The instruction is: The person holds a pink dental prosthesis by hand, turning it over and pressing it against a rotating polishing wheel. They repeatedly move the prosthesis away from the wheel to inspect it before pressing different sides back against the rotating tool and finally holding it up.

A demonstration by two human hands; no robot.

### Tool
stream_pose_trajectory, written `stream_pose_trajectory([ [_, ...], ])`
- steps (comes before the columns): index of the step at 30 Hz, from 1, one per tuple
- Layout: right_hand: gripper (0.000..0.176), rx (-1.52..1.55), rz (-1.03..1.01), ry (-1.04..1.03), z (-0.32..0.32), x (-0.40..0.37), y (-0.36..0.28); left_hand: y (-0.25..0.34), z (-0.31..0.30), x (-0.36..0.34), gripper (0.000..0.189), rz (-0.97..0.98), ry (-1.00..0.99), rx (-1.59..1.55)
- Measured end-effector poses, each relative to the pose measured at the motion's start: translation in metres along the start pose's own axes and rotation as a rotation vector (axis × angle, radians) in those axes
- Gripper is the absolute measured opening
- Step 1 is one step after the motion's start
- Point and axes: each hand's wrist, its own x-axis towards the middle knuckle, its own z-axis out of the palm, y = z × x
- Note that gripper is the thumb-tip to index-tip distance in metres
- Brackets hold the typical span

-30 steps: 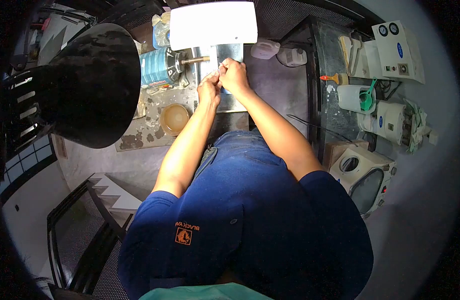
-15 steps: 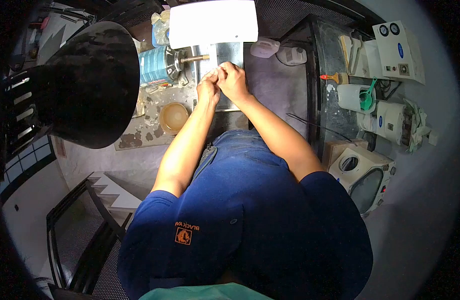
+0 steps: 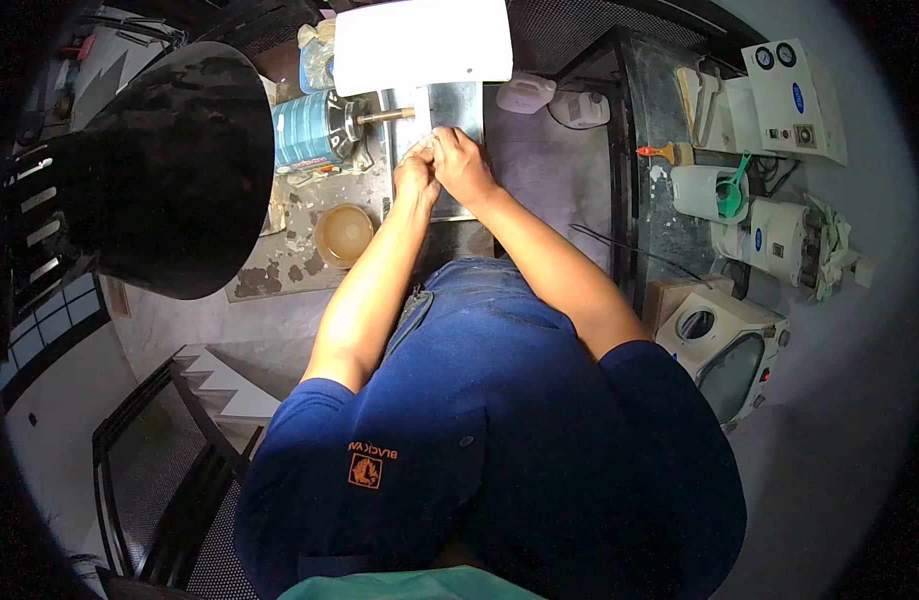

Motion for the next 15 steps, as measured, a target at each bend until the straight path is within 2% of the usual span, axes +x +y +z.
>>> stream_pose_trajectory([
  [2,0.009,-0.014,0.026,0.016,-0.002,0.001,0.0,0.001,0.007,-0.004,0.012,-0.005,0.006,0.0],
  [4,0.009,-0.026,0.053,0.031,-0.003,0.003,0.001,0.005,0.025,-0.017,0.012,0.055,0.128,0.005],
  [8,0.009,0.029,0.117,0.014,-0.004,0.013,0.007,0.007,0.022,-0.016,0.012,0.063,0.135,0.042],
  [10,0.006,0.084,0.342,-0.068,-0.005,0.019,0.006,0.008,0.023,-0.016,0.013,0.082,0.169,0.032],
  [15,0.01,0.072,0.511,-0.159,-0.006,0.033,0.011,0.014,0.031,-0.022,0.014,0.095,0.208,0.039],
])
